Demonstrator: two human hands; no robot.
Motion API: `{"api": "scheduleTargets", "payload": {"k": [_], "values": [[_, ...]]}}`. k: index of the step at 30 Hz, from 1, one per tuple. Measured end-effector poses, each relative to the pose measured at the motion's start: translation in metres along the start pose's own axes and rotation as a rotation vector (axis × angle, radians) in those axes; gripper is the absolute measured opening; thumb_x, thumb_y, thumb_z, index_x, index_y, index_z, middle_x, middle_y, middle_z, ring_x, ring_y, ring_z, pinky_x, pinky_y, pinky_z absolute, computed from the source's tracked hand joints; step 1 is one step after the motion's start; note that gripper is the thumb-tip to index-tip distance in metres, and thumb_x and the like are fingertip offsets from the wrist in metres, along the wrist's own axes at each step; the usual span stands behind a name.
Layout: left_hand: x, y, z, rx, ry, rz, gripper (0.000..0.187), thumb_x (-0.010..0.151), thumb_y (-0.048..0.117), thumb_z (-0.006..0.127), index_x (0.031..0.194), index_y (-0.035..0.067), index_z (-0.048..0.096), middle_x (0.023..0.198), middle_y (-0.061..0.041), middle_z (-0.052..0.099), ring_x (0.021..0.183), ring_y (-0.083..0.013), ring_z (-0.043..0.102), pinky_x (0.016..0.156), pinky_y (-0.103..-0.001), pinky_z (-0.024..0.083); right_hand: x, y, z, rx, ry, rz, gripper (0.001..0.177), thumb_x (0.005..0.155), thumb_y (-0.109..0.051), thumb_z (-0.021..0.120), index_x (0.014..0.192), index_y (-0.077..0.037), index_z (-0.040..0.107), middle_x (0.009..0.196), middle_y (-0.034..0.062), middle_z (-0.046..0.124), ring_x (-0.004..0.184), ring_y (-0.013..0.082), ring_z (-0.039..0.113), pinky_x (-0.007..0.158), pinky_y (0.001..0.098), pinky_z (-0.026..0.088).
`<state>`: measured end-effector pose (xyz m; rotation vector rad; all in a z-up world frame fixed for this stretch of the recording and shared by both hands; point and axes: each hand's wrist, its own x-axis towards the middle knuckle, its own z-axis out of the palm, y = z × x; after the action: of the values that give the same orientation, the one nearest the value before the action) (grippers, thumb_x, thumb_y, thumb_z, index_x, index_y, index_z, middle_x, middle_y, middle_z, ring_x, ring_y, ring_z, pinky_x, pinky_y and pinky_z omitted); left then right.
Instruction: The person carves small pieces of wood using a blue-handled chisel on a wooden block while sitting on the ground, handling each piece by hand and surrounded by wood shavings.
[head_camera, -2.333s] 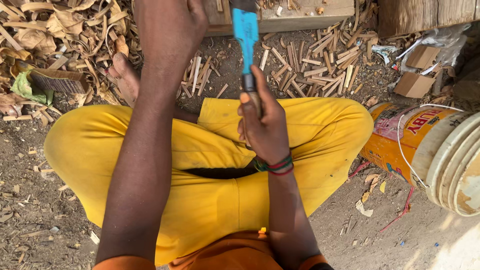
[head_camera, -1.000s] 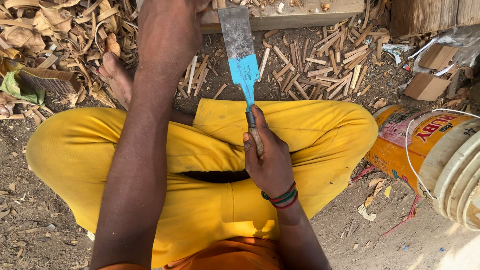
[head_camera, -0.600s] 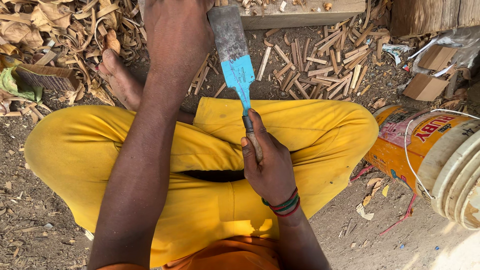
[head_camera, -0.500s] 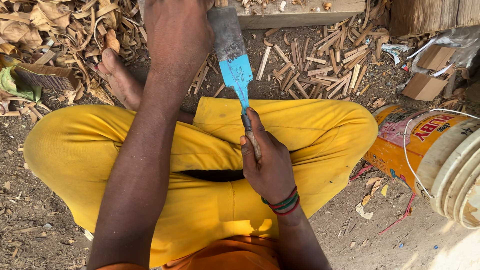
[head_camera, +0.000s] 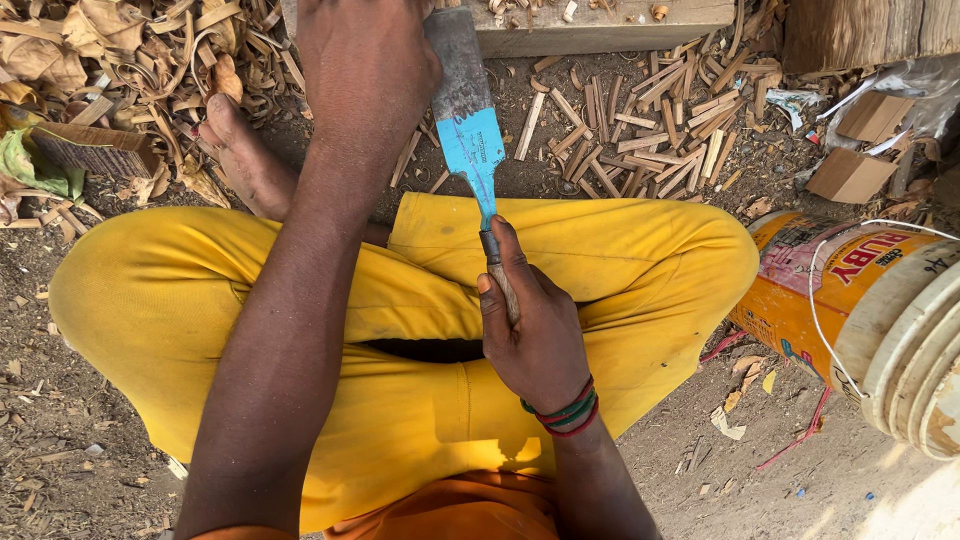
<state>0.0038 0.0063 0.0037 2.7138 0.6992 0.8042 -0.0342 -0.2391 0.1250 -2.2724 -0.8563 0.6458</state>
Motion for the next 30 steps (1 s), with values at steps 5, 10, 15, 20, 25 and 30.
{"api": "scheduleTargets", "payload": {"k": [5, 10, 15, 20, 25, 30], "values": [[0.001, 0.001, 0.001, -0.005, 0.023, 0.004, 0.025, 0.076, 0.003, 0.074, 0.101, 0.01, 0.077, 0.08, -0.012, 0.068, 0.074, -0.0291, 0.068, 0.079, -0.046, 0.054, -0.001, -0.001, 0.0, 0.032, -0.003, 0.019, 0.055, 0.104, -0.01, 0.06, 0.156, -0.005, 0.044, 0.099, 0.0194, 0.073, 0.084, 0.0314, 0.074, 0.077, 0.0373, 0.058], [0.0, -0.001, 0.003, 0.0, 0.019, -0.001, 0.021, 0.078, 0.004, 0.073, 0.097, 0.009, 0.077, 0.078, -0.012, 0.067, 0.071, -0.0303, 0.067, 0.074, -0.046, 0.053, -0.002, -0.001, 0.0, 0.05, -0.001, 0.021, 0.053, 0.105, -0.011, 0.059, 0.156, -0.006, 0.045, 0.098, 0.0185, 0.073, 0.082, 0.0286, 0.074, 0.075, 0.0354, 0.058], [0.0, -0.002, 0.005, -0.023, 0.015, -0.01, 0.017, 0.077, 0.005, 0.073, 0.093, 0.009, 0.075, 0.076, -0.013, 0.066, 0.07, -0.0311, 0.066, 0.072, -0.046, 0.053, -0.001, 0.0, -0.001, 0.039, 0.0, 0.029, 0.053, 0.105, -0.011, 0.059, 0.155, -0.006, 0.046, 0.097, 0.0191, 0.073, 0.08, 0.028, 0.074, 0.073, 0.0353, 0.058], [-0.001, -0.003, 0.007, -0.03, 0.032, 0.004, 0.02, 0.076, 0.002, 0.072, 0.094, 0.008, 0.075, 0.077, -0.013, 0.066, 0.07, -0.0307, 0.066, 0.072, -0.046, 0.052, -0.001, 0.0, -0.001, 0.052, -0.01, 0.023, 0.053, 0.106, -0.012, 0.059, 0.156, -0.006, 0.044, 0.098, 0.0189, 0.074, 0.082, 0.0283, 0.076, 0.074, 0.0358, 0.058], [-0.004, -0.004, 0.011, -0.031, 0.027, -0.01, 0.016, 0.08, 0.002, 0.072, 0.095, 0.008, 0.075, 0.075, -0.012, 0.065, 0.068, -0.0296, 0.065, 0.073, -0.046, 0.052, -0.001, -0.001, 0.0, -0.001, -0.009, -0.023, 0.056, 0.106, -0.01, 0.057, 0.158, -0.006, 0.04, 0.103, 0.0214, 0.073, 0.087, 0.0338, 0.075, 0.077, 0.0395, 0.058], [0.001, -0.001, 0.005, -0.012, 0.083, 0.026, 0.016, 0.079, 0.002, 0.071, 0.094, 0.007, 0.075, 0.078, -0.012, 0.066, 0.072, -0.0299, 0.066, 0.074, -0.045, 0.053, 0.002, -0.004, 0.001, -0.085, -0.047, 0.011, 0.059, 0.103, -0.008, 0.057, 0.159, -0.006, 0.037, 0.1, 0.0247, 0.073, 0.088, 0.0422, 0.072, 0.075, 0.0458, 0.056]]}}
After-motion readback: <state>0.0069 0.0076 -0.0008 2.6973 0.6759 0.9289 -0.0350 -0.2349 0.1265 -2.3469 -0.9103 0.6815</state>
